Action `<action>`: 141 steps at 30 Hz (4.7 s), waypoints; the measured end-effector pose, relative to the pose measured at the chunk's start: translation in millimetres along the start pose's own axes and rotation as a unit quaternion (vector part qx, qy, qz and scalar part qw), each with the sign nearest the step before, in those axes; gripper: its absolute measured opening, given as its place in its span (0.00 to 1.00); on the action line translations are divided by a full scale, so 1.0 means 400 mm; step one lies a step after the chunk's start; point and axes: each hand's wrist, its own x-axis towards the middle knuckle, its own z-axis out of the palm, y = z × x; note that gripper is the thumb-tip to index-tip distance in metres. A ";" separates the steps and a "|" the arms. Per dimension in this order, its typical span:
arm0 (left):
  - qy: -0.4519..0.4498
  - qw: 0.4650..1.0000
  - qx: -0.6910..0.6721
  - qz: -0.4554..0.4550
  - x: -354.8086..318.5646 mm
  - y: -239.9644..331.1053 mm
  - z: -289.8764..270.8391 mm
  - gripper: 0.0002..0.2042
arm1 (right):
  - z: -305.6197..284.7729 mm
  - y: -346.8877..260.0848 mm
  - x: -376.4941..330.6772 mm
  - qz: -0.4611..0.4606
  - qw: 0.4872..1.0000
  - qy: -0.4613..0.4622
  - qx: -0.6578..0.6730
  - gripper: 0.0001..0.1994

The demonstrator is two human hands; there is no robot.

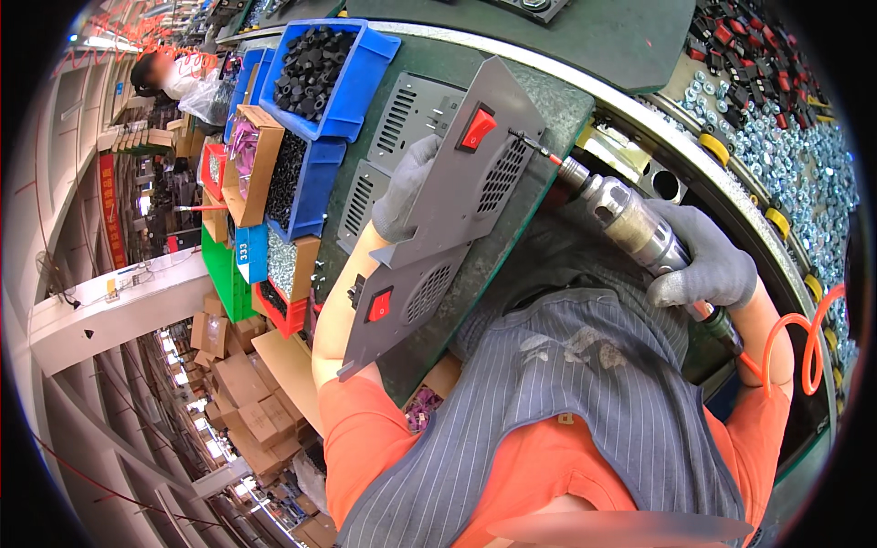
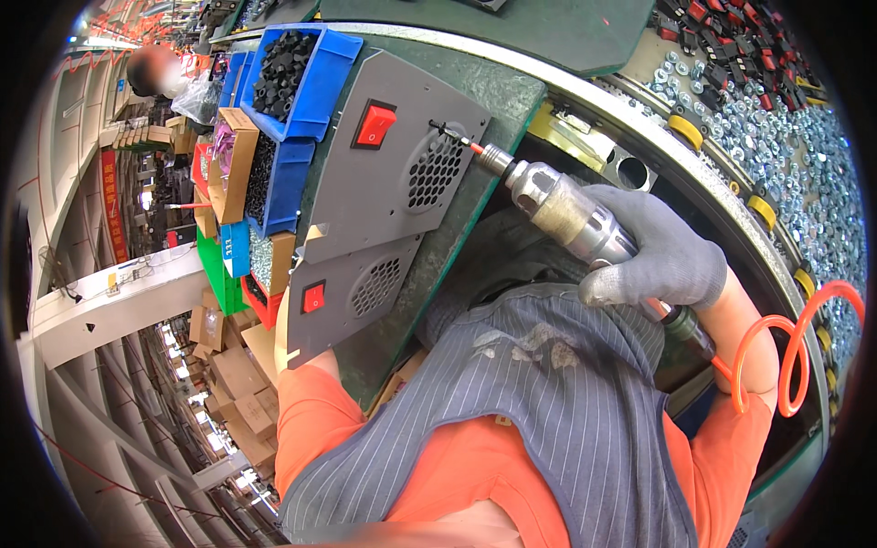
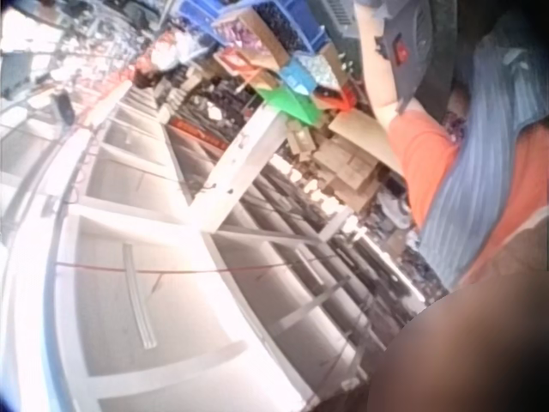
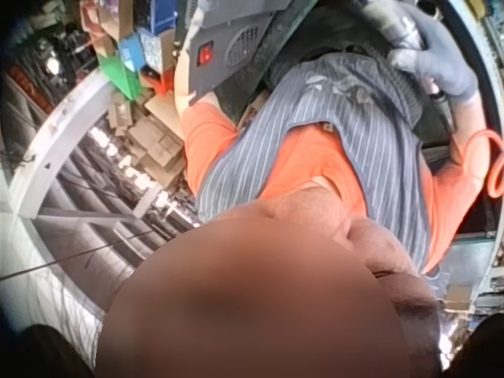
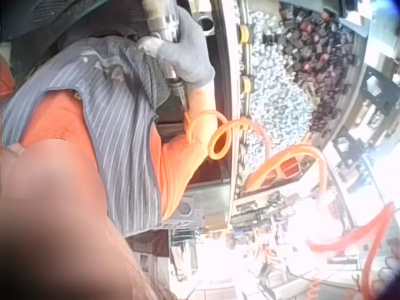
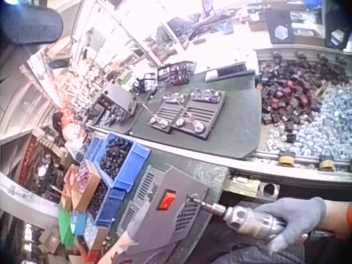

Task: Assembling electronic metal enclosures and cooling fans using a pneumatic screwdriver.

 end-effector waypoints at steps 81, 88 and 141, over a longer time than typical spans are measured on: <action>0.118 0.964 0.163 0.175 -0.237 0.260 0.199 0.26 | 0.198 -0.107 0.032 -0.211 0.968 0.016 -0.132 0.46; 0.049 0.971 0.074 0.222 -0.224 0.244 0.192 0.27 | 0.197 -0.068 0.046 -0.061 0.985 -0.119 0.108 0.46; 0.160 0.633 0.755 0.055 -0.254 0.271 0.203 0.22 | 0.172 0.078 -0.056 -0.081 0.985 0.144 0.050 0.52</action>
